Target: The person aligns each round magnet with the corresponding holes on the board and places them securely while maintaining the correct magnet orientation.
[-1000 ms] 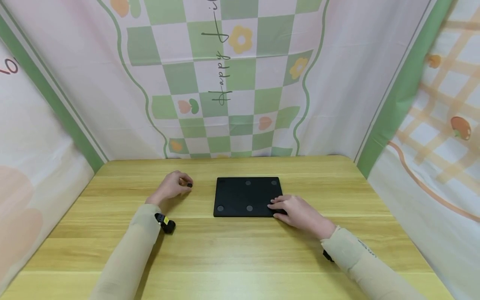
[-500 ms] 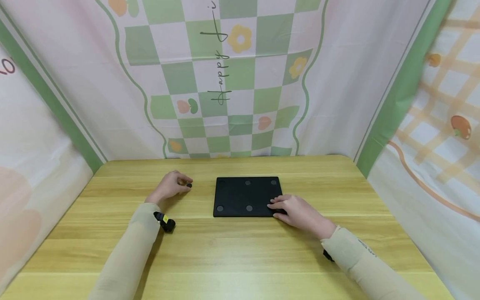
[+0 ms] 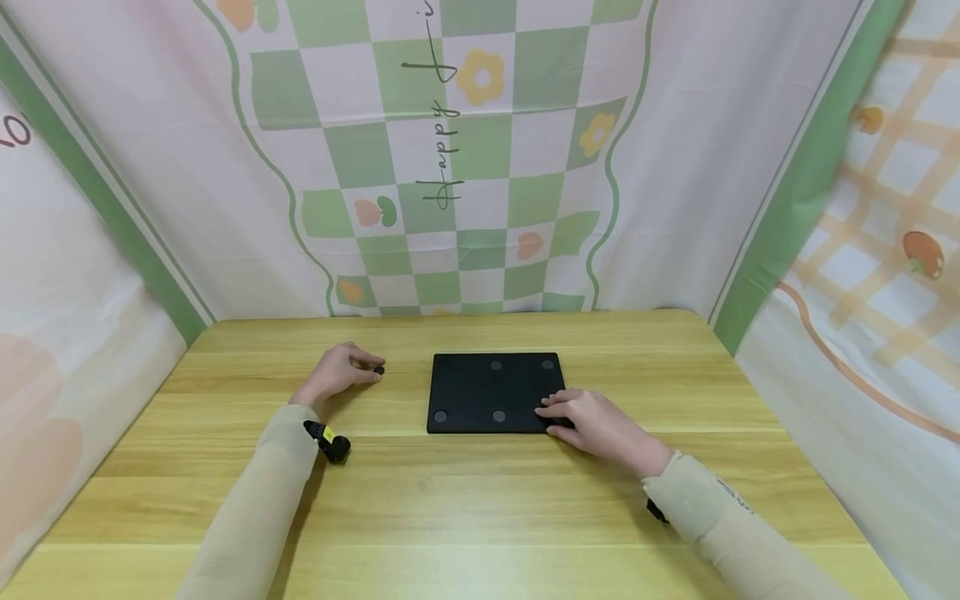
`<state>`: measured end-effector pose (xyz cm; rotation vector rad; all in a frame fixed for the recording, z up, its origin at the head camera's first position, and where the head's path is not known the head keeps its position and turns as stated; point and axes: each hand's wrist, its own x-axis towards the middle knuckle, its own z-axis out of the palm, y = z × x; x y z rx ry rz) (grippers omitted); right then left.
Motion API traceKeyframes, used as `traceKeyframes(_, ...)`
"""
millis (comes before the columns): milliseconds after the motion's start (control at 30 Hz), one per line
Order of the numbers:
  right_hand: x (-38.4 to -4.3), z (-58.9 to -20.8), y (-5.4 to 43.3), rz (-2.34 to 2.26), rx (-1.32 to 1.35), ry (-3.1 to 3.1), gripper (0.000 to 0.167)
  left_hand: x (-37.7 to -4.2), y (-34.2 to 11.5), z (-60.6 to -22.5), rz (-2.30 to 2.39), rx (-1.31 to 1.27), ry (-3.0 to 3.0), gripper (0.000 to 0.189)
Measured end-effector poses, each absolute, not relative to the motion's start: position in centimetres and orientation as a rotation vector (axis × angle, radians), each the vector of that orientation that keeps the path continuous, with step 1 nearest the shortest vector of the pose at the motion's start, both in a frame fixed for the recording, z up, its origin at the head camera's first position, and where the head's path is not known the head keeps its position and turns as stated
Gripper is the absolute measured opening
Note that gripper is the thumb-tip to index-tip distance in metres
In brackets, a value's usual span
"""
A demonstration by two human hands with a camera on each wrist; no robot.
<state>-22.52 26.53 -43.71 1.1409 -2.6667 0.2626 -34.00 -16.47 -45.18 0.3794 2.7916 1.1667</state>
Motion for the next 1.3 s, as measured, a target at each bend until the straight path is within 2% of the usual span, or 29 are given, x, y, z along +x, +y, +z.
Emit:
traceKeyframes(833,-22.41,-43.44,26.50,0.264,1.141,-2.675,0.029,-34.35,-16.26,-45.48,1.255,0.268,2.778,0.018)
traceKeyframes(1300,-22.43,-43.58,26.53,0.263,1.130,-2.676,0.029,-34.25,-16.17,-45.53,1.249,0.321,2.795,0.015)
